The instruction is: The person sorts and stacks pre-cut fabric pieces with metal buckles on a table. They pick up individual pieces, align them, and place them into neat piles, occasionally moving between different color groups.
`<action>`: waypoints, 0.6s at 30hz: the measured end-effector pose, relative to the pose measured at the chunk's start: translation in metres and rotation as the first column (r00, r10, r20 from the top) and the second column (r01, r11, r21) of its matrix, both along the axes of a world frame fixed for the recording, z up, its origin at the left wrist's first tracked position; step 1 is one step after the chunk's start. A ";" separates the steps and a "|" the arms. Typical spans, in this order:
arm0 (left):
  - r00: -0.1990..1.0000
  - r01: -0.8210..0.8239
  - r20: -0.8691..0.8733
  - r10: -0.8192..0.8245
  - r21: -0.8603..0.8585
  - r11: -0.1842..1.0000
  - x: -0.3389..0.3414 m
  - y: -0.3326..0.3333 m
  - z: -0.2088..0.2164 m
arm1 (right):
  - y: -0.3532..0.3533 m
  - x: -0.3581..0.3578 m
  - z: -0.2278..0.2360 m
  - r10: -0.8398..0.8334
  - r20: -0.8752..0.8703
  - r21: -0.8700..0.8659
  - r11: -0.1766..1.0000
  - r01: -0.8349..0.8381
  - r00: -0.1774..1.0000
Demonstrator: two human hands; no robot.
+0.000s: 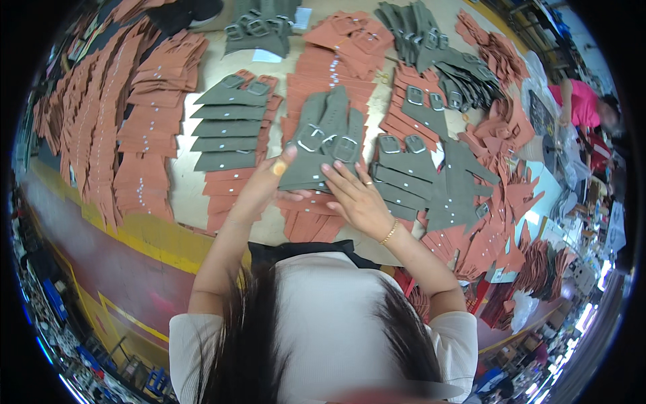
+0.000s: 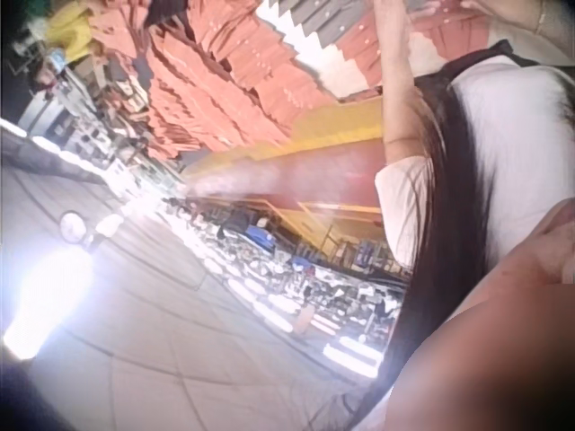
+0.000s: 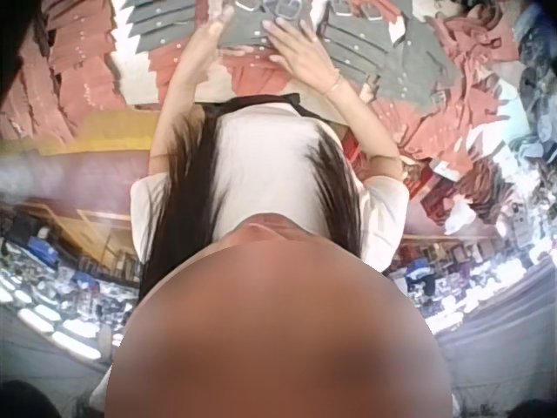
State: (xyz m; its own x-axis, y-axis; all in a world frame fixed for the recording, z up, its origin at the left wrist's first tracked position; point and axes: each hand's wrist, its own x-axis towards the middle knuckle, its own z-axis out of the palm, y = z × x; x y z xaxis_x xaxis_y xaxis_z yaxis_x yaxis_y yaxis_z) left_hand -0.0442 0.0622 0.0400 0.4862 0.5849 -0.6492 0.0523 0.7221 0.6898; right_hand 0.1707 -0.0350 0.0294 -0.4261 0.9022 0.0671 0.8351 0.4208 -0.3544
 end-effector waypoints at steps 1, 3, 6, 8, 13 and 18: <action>0.995 0.068 -0.070 -0.065 0.041 0.997 0.001 0.002 0.001 | -0.002 0.002 -0.007 -0.010 -0.069 0.027 1.000 0.012 0.998; 0.983 0.123 -0.140 -0.116 0.045 0.991 0.005 0.005 0.003 | -0.007 0.004 -0.018 -0.015 -0.149 0.043 0.999 0.022 0.989; 0.978 0.107 -0.179 -0.105 0.006 0.994 0.008 0.012 0.002 | -0.012 0.009 -0.023 -0.027 -0.260 0.069 0.997 0.046 0.965; 0.959 0.122 -0.260 -0.110 0.032 0.992 0.010 0.012 0.002 | -0.015 0.012 -0.022 -0.023 -0.330 0.028 0.999 0.034 0.944; 0.932 0.190 -0.341 -0.124 0.170 0.967 0.023 0.004 0.030 | -0.017 0.029 -0.008 -0.134 -0.503 -0.018 0.989 0.144 0.854; 0.846 0.415 -0.478 -0.235 0.315 0.854 0.056 0.019 0.116 | -0.035 0.075 0.016 -0.326 -0.653 -0.014 0.908 0.420 0.683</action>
